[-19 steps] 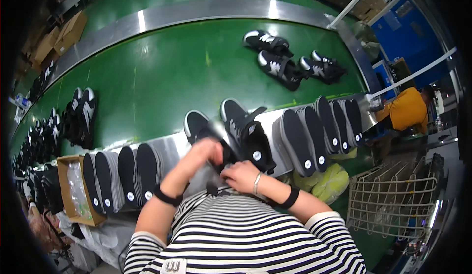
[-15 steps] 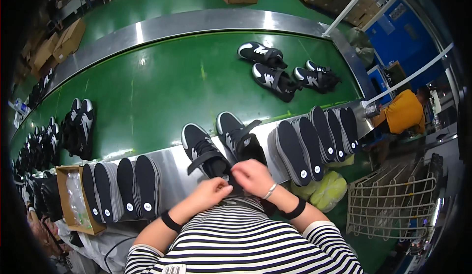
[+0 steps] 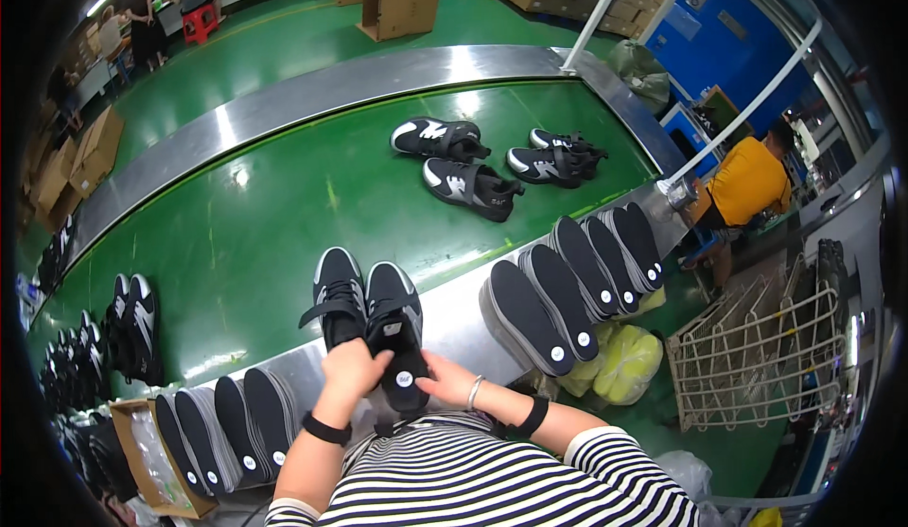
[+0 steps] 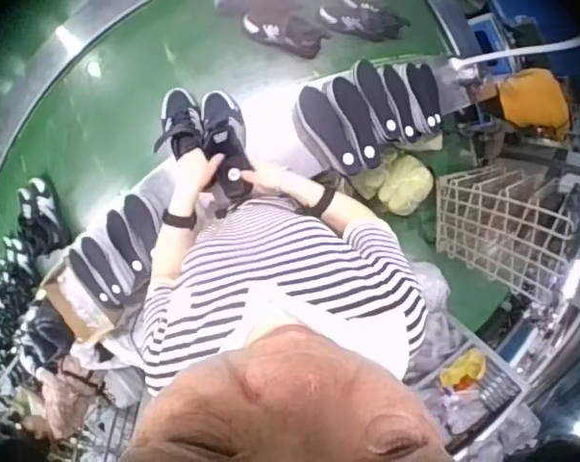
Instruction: The person inserts black insoles into black sneakers on a green factory conveyor belt. They repeatedly pick up an insole, place it inside a shoe, and adjust the fit by hand. The person also moves completed pairs of shoes along the belt and places stacks of insoles into plastic bags.
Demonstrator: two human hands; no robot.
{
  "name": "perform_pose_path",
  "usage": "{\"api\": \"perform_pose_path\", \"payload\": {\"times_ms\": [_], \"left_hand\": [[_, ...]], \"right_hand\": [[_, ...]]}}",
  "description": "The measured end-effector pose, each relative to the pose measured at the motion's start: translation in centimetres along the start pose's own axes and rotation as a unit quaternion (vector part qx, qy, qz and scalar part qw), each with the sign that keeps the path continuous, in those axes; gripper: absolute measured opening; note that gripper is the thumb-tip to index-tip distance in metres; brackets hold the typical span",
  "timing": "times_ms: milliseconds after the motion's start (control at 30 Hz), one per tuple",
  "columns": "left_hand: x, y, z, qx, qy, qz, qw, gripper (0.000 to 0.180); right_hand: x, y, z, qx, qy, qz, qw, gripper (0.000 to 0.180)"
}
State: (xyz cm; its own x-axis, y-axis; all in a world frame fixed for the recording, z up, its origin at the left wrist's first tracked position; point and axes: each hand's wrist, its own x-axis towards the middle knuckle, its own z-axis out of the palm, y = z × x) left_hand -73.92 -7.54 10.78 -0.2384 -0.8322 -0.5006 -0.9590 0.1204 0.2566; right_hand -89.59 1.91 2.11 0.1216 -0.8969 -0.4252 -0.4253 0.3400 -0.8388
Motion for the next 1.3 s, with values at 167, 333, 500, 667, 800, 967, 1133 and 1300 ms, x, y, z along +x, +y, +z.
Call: {"api": "perform_pose_path", "payload": {"times_ms": [167,333,500,667,800,967,1133,1300], "left_hand": [[2.8,-2.9,-1.1,-0.025,0.083,-0.016,0.996,0.033],[7.8,-6.6,-5.3,-0.031,0.189,-0.058,0.98,0.032],[9.4,-6.9,-5.2,-0.099,0.428,0.06,0.896,0.038],[5.7,-3.7,3.2,-0.108,0.339,0.185,0.916,0.048],[3.4,-3.1,9.6,-0.055,0.059,0.058,0.995,0.089],[3.4,-4.3,11.8,-0.026,0.015,0.071,0.997,0.1],[3.9,-3.5,11.1,0.023,-0.02,0.052,0.998,0.101],[3.0,-1.1,7.5,0.01,-0.092,0.02,0.996,0.099]], "right_hand": [[0.6,-1.8,-3.5,-0.084,-0.052,-0.032,0.995,0.041],[1.9,-1.4,-9.3,-0.055,0.01,-0.046,0.997,0.039],[6.3,-0.1,-17.4,-0.103,0.2,-0.087,0.97,0.031],[12.7,-0.7,-25.0,-0.268,0.385,0.032,0.883,0.037],[17.0,0.2,-28.8,-0.275,0.405,0.126,0.863,0.044],[21.1,-0.4,-30.3,-0.249,0.209,0.183,0.928,0.043],[24.8,-1.5,-32.2,-0.245,0.254,0.135,0.926,0.037],[28.4,-0.9,-30.4,-0.309,0.264,0.19,0.894,0.038]]}}
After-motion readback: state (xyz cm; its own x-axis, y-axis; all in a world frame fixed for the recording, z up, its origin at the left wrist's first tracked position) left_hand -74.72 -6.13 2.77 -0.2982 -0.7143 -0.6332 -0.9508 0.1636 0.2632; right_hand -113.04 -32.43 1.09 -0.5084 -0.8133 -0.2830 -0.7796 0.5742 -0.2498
